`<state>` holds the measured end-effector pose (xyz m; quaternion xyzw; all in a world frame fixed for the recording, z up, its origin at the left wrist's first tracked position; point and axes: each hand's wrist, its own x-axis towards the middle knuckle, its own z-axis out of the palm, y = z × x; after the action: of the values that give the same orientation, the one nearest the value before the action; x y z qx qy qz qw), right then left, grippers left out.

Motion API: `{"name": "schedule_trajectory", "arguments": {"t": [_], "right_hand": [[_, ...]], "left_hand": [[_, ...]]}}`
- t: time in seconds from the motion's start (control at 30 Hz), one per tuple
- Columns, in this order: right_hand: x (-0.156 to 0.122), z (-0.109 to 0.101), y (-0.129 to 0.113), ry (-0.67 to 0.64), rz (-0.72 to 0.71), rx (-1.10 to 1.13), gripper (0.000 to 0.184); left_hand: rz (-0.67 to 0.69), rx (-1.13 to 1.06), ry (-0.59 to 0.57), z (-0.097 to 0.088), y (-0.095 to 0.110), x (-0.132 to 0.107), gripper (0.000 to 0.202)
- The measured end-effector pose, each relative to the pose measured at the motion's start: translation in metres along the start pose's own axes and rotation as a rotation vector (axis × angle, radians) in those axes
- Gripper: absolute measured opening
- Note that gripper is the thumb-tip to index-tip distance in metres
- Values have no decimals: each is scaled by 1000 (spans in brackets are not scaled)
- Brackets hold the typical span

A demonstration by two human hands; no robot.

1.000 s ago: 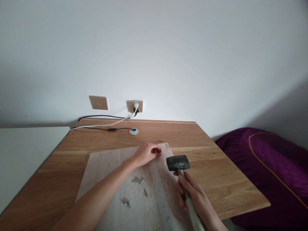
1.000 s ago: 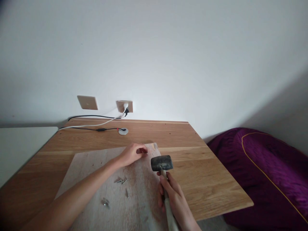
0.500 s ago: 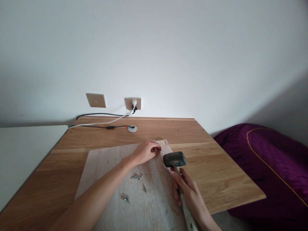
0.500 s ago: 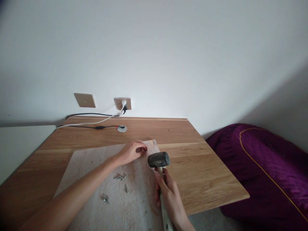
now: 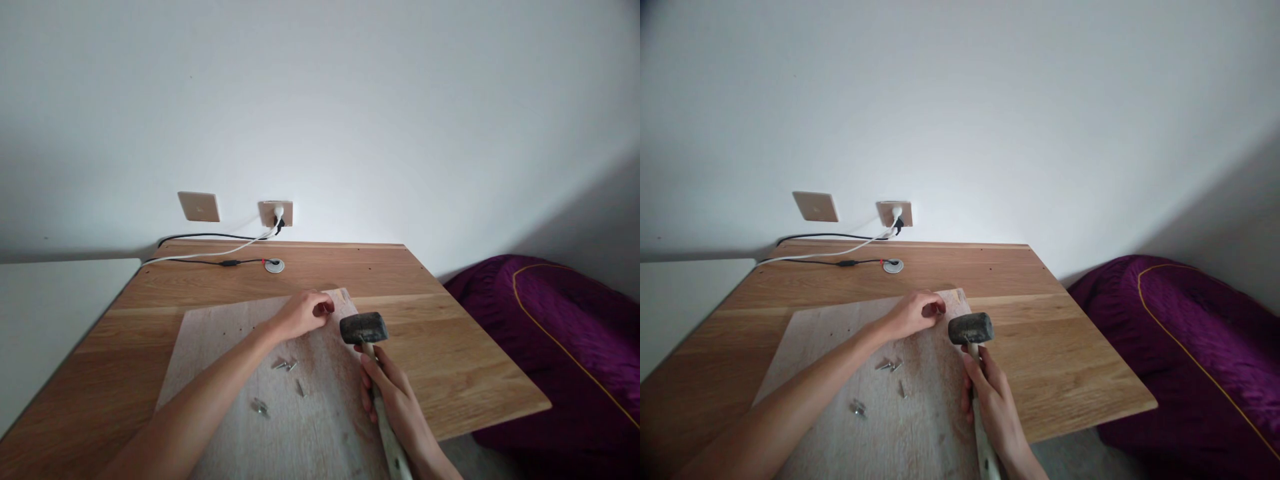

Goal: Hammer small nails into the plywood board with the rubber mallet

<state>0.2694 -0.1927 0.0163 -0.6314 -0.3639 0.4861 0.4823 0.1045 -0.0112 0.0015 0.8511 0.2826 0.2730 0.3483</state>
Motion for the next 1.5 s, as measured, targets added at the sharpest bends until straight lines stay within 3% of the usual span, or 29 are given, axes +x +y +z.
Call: {"name": "schedule_trajectory", "arguments": {"t": [0.2, 0.53, 0.83, 1.13, 1.2, 1.37, 1.5], "right_hand": [[-1, 0, -2, -10, -15, -15, 55], [-1, 2, -3, -28, -8, -27, 59], [1, 2, -2, -28, 28, -25, 66], [17, -27, -21, -239, 127, -76, 60], [20, -33, -31, -243, 22, -187, 57], [17, -33, -69, -46, -355, -492, 39], [16, -21, -86, -24, -385, -664, 40]], "left_hand": [[10, -9, 17, 1, -2, 3, 10], [-66, -7, 45, 2, 4, -1, 26], [-67, -67, 38, 5, 0, 0, 24], [-72, -90, 38, 5, -1, 0, 34], [-70, -107, 37, 6, -3, 0, 34], [-60, -121, 12, 5, -6, 1, 27], [-108, -110, -1, 5, -4, 2, 44]]}}
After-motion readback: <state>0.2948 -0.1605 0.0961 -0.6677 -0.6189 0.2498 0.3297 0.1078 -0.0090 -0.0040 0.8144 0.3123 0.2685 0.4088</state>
